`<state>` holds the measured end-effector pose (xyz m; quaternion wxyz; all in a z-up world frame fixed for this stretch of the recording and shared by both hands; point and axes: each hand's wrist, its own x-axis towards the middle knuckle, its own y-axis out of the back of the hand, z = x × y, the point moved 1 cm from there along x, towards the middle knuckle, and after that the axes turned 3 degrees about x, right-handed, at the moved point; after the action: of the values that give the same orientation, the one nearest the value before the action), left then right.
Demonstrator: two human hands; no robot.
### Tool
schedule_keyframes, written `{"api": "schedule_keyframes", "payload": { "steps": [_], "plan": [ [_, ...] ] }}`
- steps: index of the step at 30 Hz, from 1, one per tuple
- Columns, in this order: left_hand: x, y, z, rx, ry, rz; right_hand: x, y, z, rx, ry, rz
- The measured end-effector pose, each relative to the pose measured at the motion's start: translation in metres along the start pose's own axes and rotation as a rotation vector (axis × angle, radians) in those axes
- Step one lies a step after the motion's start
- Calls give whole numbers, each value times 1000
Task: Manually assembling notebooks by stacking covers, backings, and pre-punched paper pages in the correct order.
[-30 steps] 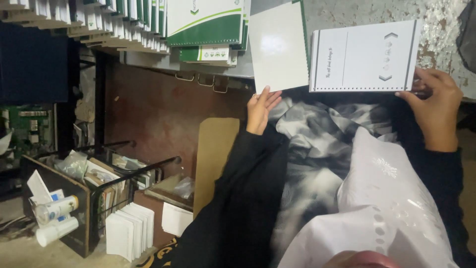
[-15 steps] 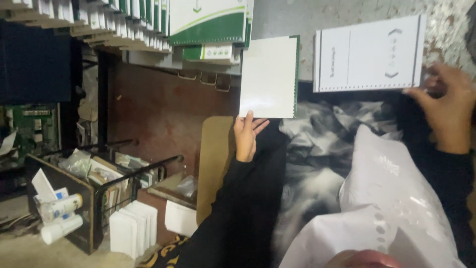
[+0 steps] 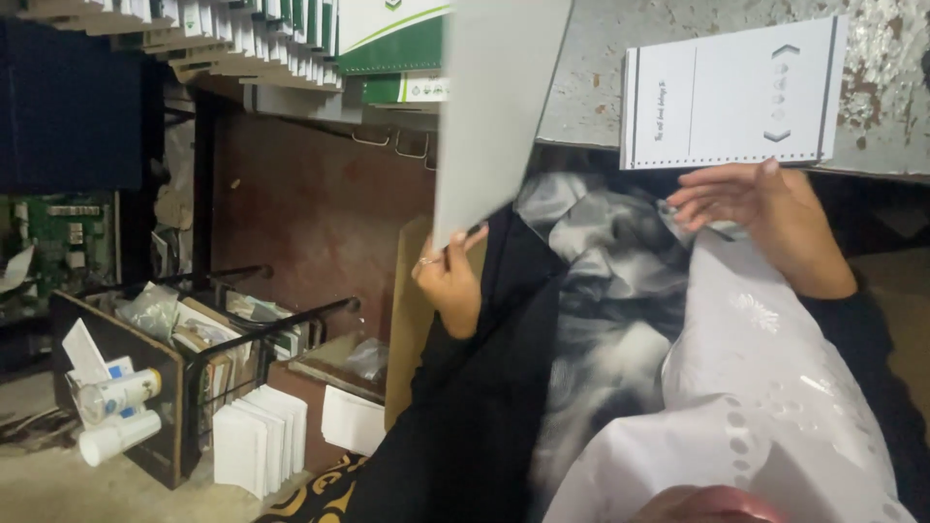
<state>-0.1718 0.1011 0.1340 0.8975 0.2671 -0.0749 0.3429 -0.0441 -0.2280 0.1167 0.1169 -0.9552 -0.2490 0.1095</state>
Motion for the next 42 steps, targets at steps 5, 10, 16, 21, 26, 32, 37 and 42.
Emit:
{"api": "schedule_keyframes", "payload": {
  "steps": [5,10,16,21,26,32,37,42],
  "plan": [
    [10,-35,16,-275,-274,-131,1,-8,-25,361,-147,-152],
    [21,-73,16,-55,-715,-398,-11,34,5,62,-142,497],
    [15,-146,-26,-651,208,-529,-15,71,52,-157,137,590],
    [38,-162,-32,-556,323,-613,-14,80,29,-241,124,661],
    [71,-158,-19,-802,358,-1057,-11,70,-13,-522,138,561],
    [62,-162,31,-261,47,-1189,18,24,-42,-569,121,292],
    [65,-148,-15,-503,455,-310,-3,66,-11,55,14,81],
    [34,-159,-16,-915,862,-225,-14,30,18,191,-162,104]
  ]
}}
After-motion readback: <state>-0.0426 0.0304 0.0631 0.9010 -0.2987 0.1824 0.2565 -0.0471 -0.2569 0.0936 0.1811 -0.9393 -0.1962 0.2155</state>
